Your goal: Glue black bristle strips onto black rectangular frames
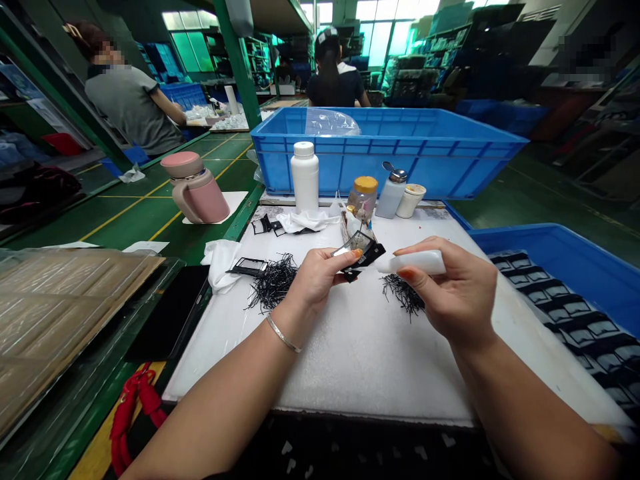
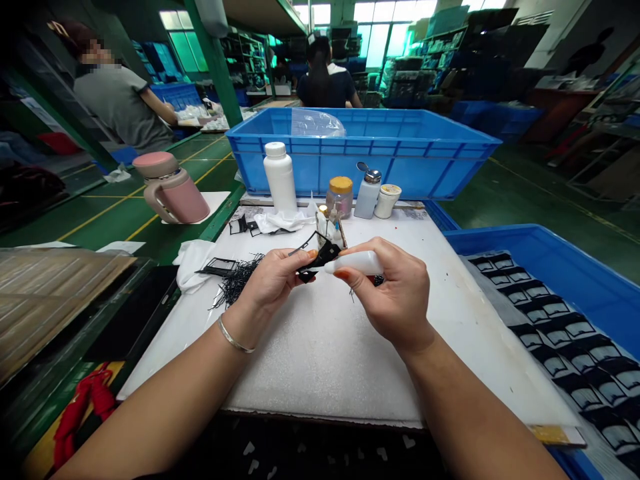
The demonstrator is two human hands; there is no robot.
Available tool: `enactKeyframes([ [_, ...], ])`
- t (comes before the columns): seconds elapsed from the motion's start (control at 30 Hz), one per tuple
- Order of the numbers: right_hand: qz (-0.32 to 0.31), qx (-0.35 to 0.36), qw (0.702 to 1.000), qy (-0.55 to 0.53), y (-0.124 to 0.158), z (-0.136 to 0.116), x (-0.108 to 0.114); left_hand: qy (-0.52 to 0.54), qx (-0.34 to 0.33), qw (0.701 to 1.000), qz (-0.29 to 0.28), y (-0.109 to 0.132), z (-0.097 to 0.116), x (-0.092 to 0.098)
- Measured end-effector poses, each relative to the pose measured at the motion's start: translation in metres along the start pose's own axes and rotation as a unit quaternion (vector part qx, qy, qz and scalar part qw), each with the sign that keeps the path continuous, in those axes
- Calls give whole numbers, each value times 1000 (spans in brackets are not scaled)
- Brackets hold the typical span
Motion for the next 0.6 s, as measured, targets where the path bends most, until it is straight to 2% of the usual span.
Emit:
enactKeyframes([
  [0.6, 4, 2, 1000, 5, 0, 0, -1, -1, -3, 1000, -6, 0, -1, 0],
])
Point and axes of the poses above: each hand's wrist, its own y-axis away from the middle knuckle, its own x-axis out of the back of the hand, z = x × y, the point moved 1 cm from there along -y, towards the middle knuckle, and after that the axes turned 10 degrees about -x, right-handed, at the moved point
